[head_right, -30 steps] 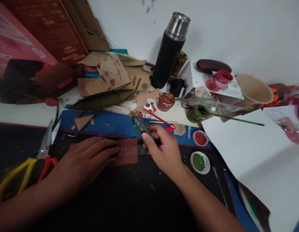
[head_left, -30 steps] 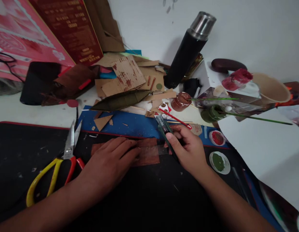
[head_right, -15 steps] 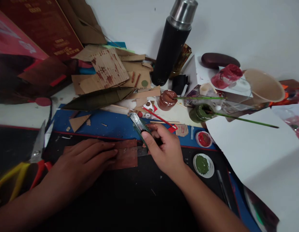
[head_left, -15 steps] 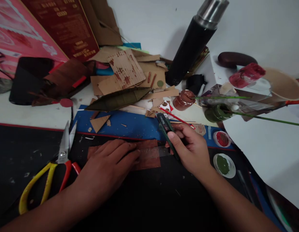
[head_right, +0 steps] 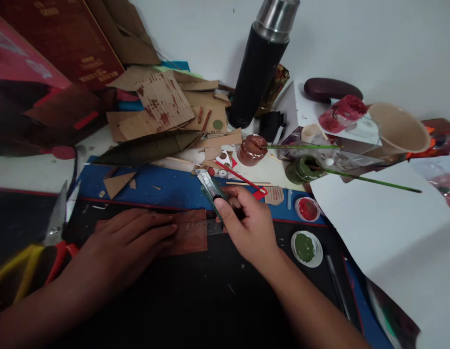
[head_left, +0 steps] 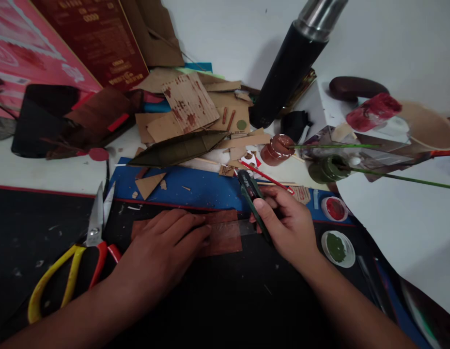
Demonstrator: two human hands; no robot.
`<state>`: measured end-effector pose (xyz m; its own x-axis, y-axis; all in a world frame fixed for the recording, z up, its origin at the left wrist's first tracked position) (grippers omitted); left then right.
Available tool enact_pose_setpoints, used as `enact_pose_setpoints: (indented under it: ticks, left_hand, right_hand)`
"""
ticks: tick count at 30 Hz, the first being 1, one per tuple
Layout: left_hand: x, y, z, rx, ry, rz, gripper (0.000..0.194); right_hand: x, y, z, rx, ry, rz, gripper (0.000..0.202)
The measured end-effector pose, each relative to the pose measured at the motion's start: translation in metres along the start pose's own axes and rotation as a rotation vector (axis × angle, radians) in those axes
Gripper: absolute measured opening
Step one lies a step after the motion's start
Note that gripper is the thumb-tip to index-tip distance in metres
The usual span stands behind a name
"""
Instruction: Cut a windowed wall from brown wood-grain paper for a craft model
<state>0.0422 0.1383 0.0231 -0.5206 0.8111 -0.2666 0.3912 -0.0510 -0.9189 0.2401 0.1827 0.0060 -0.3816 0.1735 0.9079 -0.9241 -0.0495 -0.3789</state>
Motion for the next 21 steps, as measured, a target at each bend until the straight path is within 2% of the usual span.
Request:
enact_pose_setpoints:
  ticks: [10, 14, 18, 21]
  left_hand:
    - [-0.003, -0.001, 0.001, -0.001, 0.033, -0.038, 0.027]
    - [-0.015, -0.007, -0.002, -0.016, 0.102, -0.115, 0.035]
    - [-0.029, -0.006, -0.005, 0.021, 0.193, -0.133, 0.042]
    - [-0.032, -0.003, -0.003, 0.052, 0.191, -0.160, 0.042]
  right_hand:
    - [0.002, 0.001, 0.002, 0.002, -0.011, 0.026, 0.022]
    - [0.000, 0.000, 0.002, -0.005, 0.003, 0.037, 0.025]
    - [-0.001, 0.001, 0.001, 0.013, 0.020, 0.025, 0.027]
    - [0.000, 0.001, 0.001, 0.011, 0.014, 0.047, 0.029]
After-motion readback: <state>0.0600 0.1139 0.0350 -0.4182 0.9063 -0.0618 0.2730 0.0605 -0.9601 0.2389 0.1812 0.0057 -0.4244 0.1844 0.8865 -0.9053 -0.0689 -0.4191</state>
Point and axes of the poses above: each hand's wrist, its own z-axis away from the middle knuckle, its own y-axis out of the palm, x = y × z, the point moved 10 cm from there along -z, towards the middle knuckle, and after that the axes turned 11 degrees about y, right-handed, at the moved point
